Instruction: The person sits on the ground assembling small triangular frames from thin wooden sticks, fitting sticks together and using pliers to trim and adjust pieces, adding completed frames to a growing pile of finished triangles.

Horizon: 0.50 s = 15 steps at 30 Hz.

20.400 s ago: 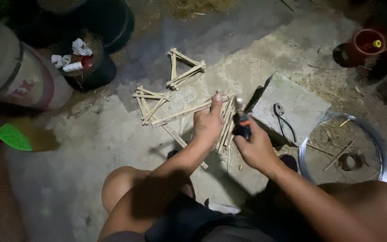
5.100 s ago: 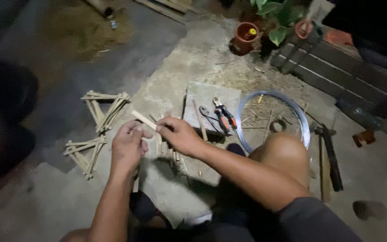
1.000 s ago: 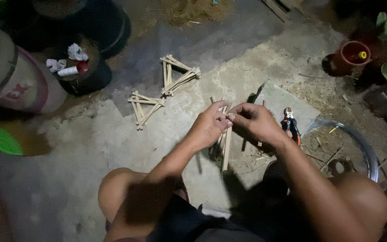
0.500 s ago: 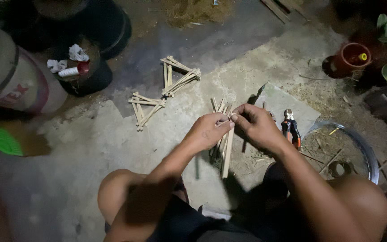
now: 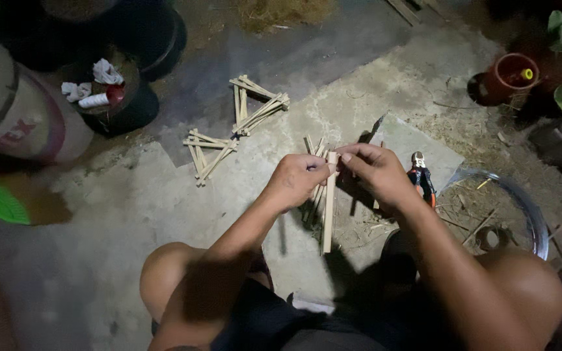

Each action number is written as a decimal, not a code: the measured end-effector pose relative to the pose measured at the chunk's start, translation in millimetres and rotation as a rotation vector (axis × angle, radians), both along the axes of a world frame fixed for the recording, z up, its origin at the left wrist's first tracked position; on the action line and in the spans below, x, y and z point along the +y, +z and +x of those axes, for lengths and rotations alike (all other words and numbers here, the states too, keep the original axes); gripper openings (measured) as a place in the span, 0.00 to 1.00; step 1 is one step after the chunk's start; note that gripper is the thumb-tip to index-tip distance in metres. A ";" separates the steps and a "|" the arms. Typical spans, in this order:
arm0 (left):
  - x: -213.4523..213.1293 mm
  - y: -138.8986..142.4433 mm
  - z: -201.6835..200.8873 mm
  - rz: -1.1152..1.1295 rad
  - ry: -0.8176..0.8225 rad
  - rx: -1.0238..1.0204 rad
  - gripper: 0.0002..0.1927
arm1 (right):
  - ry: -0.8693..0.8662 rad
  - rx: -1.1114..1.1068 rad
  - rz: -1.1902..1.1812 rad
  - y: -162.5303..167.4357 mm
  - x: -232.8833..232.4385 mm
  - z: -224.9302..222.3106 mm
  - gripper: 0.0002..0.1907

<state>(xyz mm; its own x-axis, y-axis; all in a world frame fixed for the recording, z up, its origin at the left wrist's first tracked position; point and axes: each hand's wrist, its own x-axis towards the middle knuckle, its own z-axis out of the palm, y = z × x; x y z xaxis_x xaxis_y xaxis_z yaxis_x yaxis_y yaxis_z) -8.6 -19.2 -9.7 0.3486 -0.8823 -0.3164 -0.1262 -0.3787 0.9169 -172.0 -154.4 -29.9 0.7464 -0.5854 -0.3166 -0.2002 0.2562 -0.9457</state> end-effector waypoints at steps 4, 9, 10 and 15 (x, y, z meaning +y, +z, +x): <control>1.8 -3.0 -0.7 -0.056 -0.054 -0.140 0.17 | 0.052 -0.018 -0.139 1.1 0.9 1.6 0.12; 5.3 -2.6 -2.7 -0.086 -0.096 -0.112 0.17 | 0.058 0.102 -0.256 8.8 2.5 1.9 0.10; 5.8 -2.0 -2.9 -0.091 -0.098 -0.115 0.17 | 0.043 0.123 -0.219 10.4 4.4 2.0 0.10; 5.3 1.0 -2.5 -0.026 -0.091 -0.139 0.18 | 0.050 0.135 -0.302 17.5 8.7 4.9 0.10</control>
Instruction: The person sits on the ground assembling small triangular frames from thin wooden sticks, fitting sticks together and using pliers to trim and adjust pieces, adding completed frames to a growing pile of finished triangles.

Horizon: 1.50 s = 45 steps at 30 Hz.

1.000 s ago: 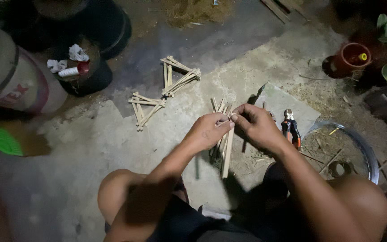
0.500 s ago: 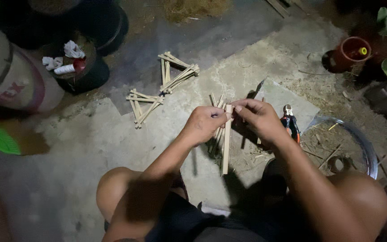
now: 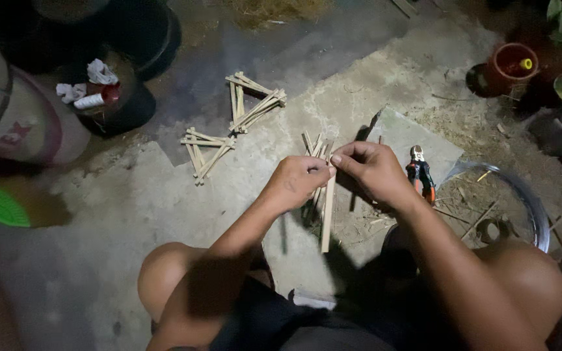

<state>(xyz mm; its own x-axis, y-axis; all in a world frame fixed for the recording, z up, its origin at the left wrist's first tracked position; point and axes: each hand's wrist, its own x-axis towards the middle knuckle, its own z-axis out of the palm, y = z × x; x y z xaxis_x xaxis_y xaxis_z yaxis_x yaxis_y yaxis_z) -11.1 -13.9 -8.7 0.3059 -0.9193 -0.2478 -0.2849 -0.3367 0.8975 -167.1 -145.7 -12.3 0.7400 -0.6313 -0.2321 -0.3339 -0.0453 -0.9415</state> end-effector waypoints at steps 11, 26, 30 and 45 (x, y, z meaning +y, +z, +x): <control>11.5 21.6 14.3 -0.141 0.152 -0.088 0.12 | -0.376 -0.101 -0.082 19.2 -46.8 -75.2 0.15; 17.6 86.9 13.8 -0.200 0.248 -0.057 0.16 | 0.502 0.628 -0.320 -90.5 23.1 -132.5 0.24; 20.5 86.1 8.0 -0.208 0.225 -0.159 0.16 | 0.787 1.090 -0.339 -158.1 57.0 -148.3 0.30; 21.7 69.7 -5.3 -0.206 0.112 -0.128 0.14 | 1.067 1.019 -0.668 -187.6 101.3 -80.2 0.15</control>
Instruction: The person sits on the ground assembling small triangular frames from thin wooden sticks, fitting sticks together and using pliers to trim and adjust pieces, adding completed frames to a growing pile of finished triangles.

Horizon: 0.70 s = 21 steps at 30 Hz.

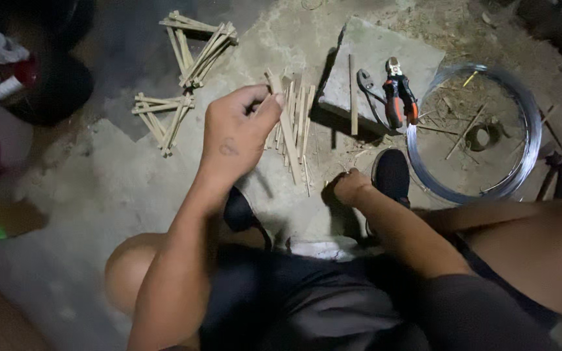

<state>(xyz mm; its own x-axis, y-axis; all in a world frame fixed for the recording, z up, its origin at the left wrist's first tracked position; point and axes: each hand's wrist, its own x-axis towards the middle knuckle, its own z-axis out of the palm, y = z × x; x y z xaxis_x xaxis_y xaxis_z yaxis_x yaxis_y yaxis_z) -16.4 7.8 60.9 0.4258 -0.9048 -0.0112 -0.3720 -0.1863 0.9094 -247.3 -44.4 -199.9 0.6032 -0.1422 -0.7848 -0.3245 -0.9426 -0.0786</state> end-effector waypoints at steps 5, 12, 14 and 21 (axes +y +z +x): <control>2.5 -2.1 2.4 0.069 0.008 0.016 0.15 | -0.208 -0.005 0.160 -1.3 -27.0 -9.1 0.11; 0.7 8.1 1.1 0.088 0.020 0.012 0.16 | -0.276 -0.093 0.269 80.4 -89.0 -26.9 0.15; 1.2 11.3 0.5 0.079 0.009 0.020 0.16 | -0.527 -0.310 0.392 134.6 -121.6 -42.8 0.18; 0.0 1.6 -2.4 0.086 -0.031 0.063 0.15 | -1.248 -1.287 0.489 283.4 -176.9 -89.7 0.11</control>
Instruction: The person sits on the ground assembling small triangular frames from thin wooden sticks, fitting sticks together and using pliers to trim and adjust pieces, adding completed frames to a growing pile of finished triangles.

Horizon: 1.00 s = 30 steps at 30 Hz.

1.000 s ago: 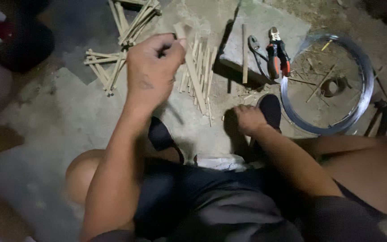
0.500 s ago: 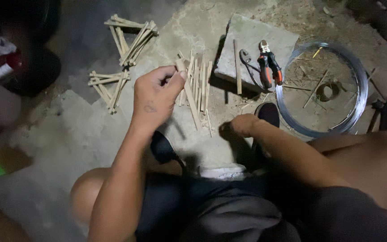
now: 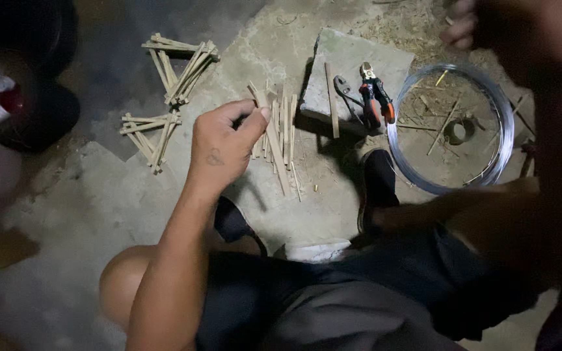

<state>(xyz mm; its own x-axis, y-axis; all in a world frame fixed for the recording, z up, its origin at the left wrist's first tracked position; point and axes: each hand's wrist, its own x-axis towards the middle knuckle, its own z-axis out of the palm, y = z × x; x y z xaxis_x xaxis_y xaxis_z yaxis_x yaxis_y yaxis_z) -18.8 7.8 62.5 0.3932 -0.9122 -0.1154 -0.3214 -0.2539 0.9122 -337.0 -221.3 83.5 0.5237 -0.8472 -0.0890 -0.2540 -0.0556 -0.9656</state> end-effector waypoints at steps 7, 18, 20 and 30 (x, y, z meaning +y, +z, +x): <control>4.3 -31.8 -1.2 0.045 -0.022 0.015 0.14 | 0.001 -0.261 0.345 -27.6 53.2 53.0 0.05; 7.8 -51.6 6.3 0.057 -0.024 0.054 0.15 | 0.181 -0.056 0.556 -68.9 105.6 134.0 0.13; 4.7 -51.0 7.2 0.065 -0.015 0.033 0.16 | 0.184 -0.146 0.647 -70.3 104.8 135.8 0.14; -4.0 -59.5 10.8 0.044 0.002 0.066 0.15 | 0.145 0.091 -0.051 -81.6 111.4 146.1 0.13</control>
